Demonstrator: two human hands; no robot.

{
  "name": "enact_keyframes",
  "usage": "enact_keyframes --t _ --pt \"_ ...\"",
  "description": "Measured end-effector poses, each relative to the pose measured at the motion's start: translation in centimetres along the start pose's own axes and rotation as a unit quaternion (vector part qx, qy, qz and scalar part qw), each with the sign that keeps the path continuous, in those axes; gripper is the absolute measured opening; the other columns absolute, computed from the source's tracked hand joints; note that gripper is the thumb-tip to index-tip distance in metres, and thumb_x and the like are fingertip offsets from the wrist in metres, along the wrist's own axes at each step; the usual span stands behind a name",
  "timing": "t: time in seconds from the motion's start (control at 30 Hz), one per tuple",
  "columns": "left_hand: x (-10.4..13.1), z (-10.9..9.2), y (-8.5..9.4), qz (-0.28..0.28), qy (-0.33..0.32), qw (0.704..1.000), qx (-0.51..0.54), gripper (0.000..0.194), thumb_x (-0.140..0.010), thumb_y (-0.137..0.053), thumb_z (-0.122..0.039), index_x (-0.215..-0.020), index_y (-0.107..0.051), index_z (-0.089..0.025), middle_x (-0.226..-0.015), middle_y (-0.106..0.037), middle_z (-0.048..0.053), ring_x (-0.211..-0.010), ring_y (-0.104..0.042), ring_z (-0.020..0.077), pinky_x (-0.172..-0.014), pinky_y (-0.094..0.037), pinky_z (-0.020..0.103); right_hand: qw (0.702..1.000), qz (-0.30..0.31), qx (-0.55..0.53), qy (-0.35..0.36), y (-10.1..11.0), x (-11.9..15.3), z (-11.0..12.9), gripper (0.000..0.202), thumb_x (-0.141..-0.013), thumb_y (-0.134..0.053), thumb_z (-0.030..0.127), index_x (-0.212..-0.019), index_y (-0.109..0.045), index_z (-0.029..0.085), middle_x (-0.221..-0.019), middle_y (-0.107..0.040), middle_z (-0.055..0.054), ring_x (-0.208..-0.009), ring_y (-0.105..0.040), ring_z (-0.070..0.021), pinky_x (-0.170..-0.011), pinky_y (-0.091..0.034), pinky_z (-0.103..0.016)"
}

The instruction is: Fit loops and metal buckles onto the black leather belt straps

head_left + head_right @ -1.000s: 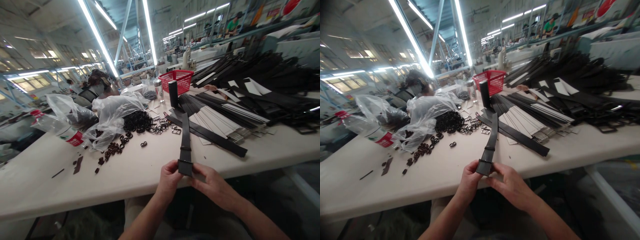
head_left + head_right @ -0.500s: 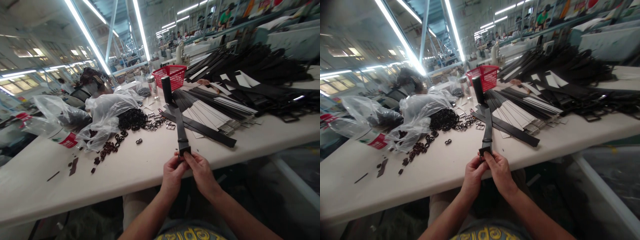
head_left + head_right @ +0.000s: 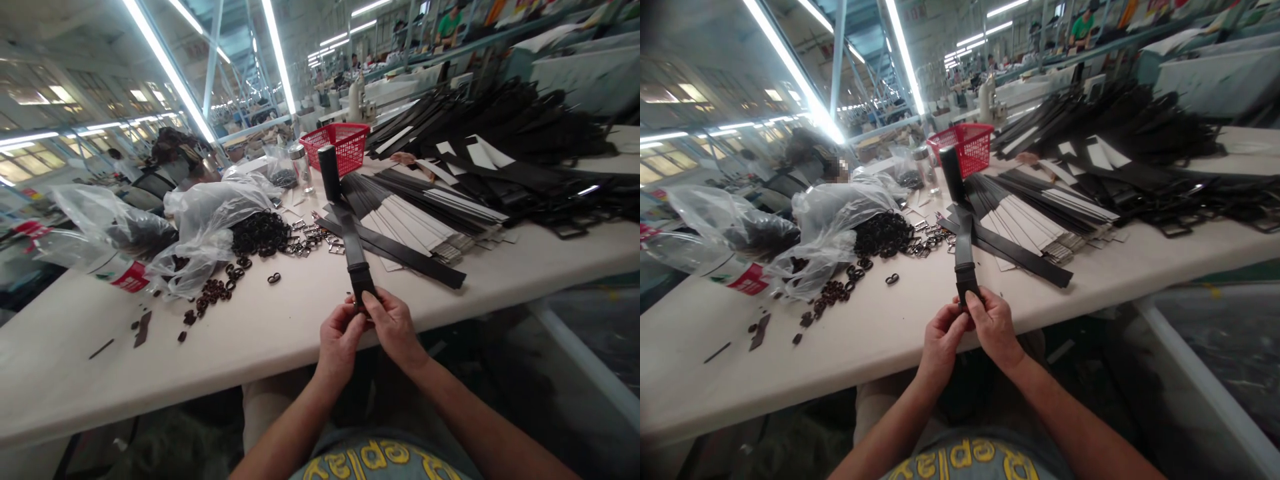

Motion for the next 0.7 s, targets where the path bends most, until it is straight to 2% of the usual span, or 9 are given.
enact_keyframes --t 0.1,0.17,0.3,0.37,0.43,0.5,0.57,0.63,0.7 --pt "-0.2 -0.6 2.0 -0.010 -0.028 0.998 -0.052 0.032 -0.081 -0.072 -0.044 -0.097 -0.067 -0.017 -0.094 -0.071 0.006 -0.078 -0.068 0.0161 -0.076 -0.055 0.030 0.999 -0.001 0.020 0.029 0.9 -1.0 0.2 0.033 -0.091 -0.056 0.047 -0.086 -0.071 0.018 -0.083 -0.076 -0.007 -0.076 -0.072 -0.0217 -0.073 -0.057 -0.032" --pt "-0.7 -1.2 4.3 -0.026 -0.052 0.991 -0.120 0.027 -0.083 -0.070 -0.040 -0.098 -0.067 -0.017 -0.087 -0.071 0.005 -0.076 -0.068 0.0159 -0.074 -0.054 0.028 0.999 -0.009 0.023 0.027 1.5 -1.7 -0.3 0.034 -0.090 -0.057 0.049 -0.089 -0.071 0.018 -0.083 -0.076 -0.007 -0.072 -0.073 -0.0216 -0.070 -0.059 -0.032" --pt "-2.7 -3.8 11.4 -0.123 -0.113 0.959 -0.229 0.019 -0.083 -0.068 -0.036 -0.090 -0.069 -0.018 -0.076 -0.070 0.002 -0.072 -0.069 0.0159 -0.069 -0.052 0.026 1.000 -0.020 0.015 -0.007 2.3 -2.3 -1.8 0.036 -0.088 -0.061 0.051 -0.089 -0.071 0.017 -0.086 -0.075 -0.007 -0.065 -0.073 -0.0191 -0.063 -0.061 -0.029" --pt "-3.8 -5.6 14.8 -0.173 -0.145 0.929 -0.294 0.017 -0.083 -0.066 -0.034 -0.090 -0.069 -0.019 -0.073 -0.068 0.001 -0.069 -0.067 0.0153 -0.065 -0.051 0.025 1.000 -0.011 0.010 -0.014 2.2 -2.3 -2.1 0.036 -0.088 -0.061 0.052 -0.090 -0.070 0.017 -0.087 -0.075 -0.007 -0.065 -0.073 -0.0180 -0.063 -0.062 -0.028" --pt "-5.0 -7.2 17.1 -0.187 -0.166 0.892 -0.376 0.013 -0.083 -0.065 -0.031 -0.087 -0.070 -0.019 -0.076 -0.068 0.001 -0.067 -0.064 0.0141 -0.063 -0.050 0.024 1.000 0.003 0.015 -0.012 1.9 -2.2 -2.2 0.036 -0.089 -0.060 0.053 -0.090 -0.070 0.018 -0.088 -0.076 -0.007 -0.065 -0.073 -0.0175 -0.061 -0.062 -0.026" --pt "-6.4 -8.1 18.1 -0.164 -0.169 0.860 -0.452 0.010 -0.083 -0.065 -0.026 -0.085 -0.072 -0.020 -0.087 -0.069 0.003 -0.069 -0.064 0.0139 -0.065 -0.051 0.025 0.999 0.015 0.027 -0.007 1.7 -2.1 -2.1 0.037 -0.090 -0.059 0.054 -0.089 -0.069 0.019 -0.088 -0.076 -0.007 -0.065 -0.073 -0.0175 -0.058 -0.061 -0.026" --pt "-7.6 -8.3 18.1 -0.127 -0.160 0.825 -0.526 0.009 -0.081 -0.066 -0.021 -0.084 -0.074 -0.021 -0.094 -0.069 0.005 -0.076 -0.065 0.0158 -0.072 -0.052 0.028 0.999 0.027 0.046 0.001 1.4 -2.1 -2.0 0.038 -0.090 -0.058 0.055 -0.089 -0.069 0.019 -0.087 -0.076 -0.007 -0.064 -0.073 -0.0177 -0.057 -0.061 -0.026" --pt "-8.6 -8.2 17.8 -0.103 -0.150 0.794 -0.580 0.010 -0.079 -0.067 -0.017 -0.081 -0.075 -0.022 -0.093 -0.069 0.006 -0.082 -0.065 0.0188 -0.081 -0.051 0.031 0.997 0.038 0.068 0.008 1.3 -2.1 -2.1 0.037 -0.090 -0.058 0.055 -0.089 -0.069 0.019 -0.086 -0.076 -0.007 -0.064 -0.073 -0.0180 -0.058 -0.062 -0.027" --pt "-9.4 -8.0 17.7 -0.101 -0.143 0.792 -0.585 0.011 -0.078 -0.068 -0.014 -0.075 -0.075 -0.022 -0.088 -0.068 0.006 -0.086 -0.064 0.0213 -0.088 -0.048 0.034 0.995 0.051 0.087 0.013 1.2 -2.1 -2.4 0.037 -0.091 -0.057 0.054 -0.090 -0.069 0.020 -0.088 -0.077 -0.008 -0.065 -0.073 -0.0185 -0.060 -0.062 -0.028"
Point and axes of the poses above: each hand's wrist, its own x-axis away from the middle knuckle, its own y-axis out of the back of the hand, z = x × y, the point moved 6 cm from there along -x, towards the middle knuckle
